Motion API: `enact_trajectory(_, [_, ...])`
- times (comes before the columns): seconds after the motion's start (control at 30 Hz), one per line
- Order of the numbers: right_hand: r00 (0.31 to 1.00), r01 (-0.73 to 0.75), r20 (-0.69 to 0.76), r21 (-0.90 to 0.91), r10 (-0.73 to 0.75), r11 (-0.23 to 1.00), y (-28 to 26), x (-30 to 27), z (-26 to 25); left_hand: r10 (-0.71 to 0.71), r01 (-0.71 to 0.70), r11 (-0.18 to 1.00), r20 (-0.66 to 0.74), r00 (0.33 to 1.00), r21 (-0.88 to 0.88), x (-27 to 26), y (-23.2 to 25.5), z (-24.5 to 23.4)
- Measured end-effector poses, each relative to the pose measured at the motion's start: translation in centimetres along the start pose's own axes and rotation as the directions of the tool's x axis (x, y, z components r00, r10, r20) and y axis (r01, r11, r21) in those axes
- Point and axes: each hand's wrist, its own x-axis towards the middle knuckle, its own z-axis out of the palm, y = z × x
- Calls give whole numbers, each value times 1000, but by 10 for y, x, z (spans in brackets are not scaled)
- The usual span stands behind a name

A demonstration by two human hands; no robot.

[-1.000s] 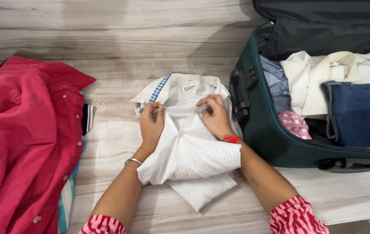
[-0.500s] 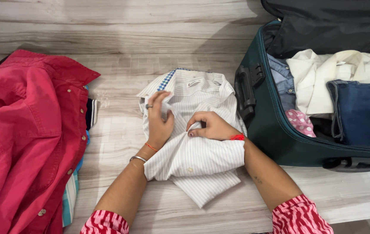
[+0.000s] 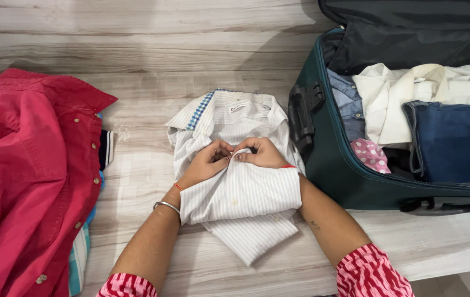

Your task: The person picks up a white shirt and a blue shirt from a surface, buttons them by hand, and folds them before placing them into an open suitcase.

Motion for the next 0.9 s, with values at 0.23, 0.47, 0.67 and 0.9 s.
enact_trajectory(0.23, [997, 50, -54, -22, -51, 999, 7, -1, 3, -40, 42, 998, -39, 998, 53, 0, 5, 5])
enact_trajectory(0.47, [960, 163, -203, -160, -194, 974, 28, 6, 8, 43, -41, 997, 21, 999, -69, 6, -15, -3])
enact_trajectory(0.67, [973, 126, -182, -113, -145, 986, 16, 2, 6, -39, 37, 997, -31, 999, -68, 3, -10, -2])
enact_trajectory(0.9, [967, 250, -39, -39, -251, 968, -1, -2, 7, -96, 98, 995, -86, 992, 27, 3, -14, -1])
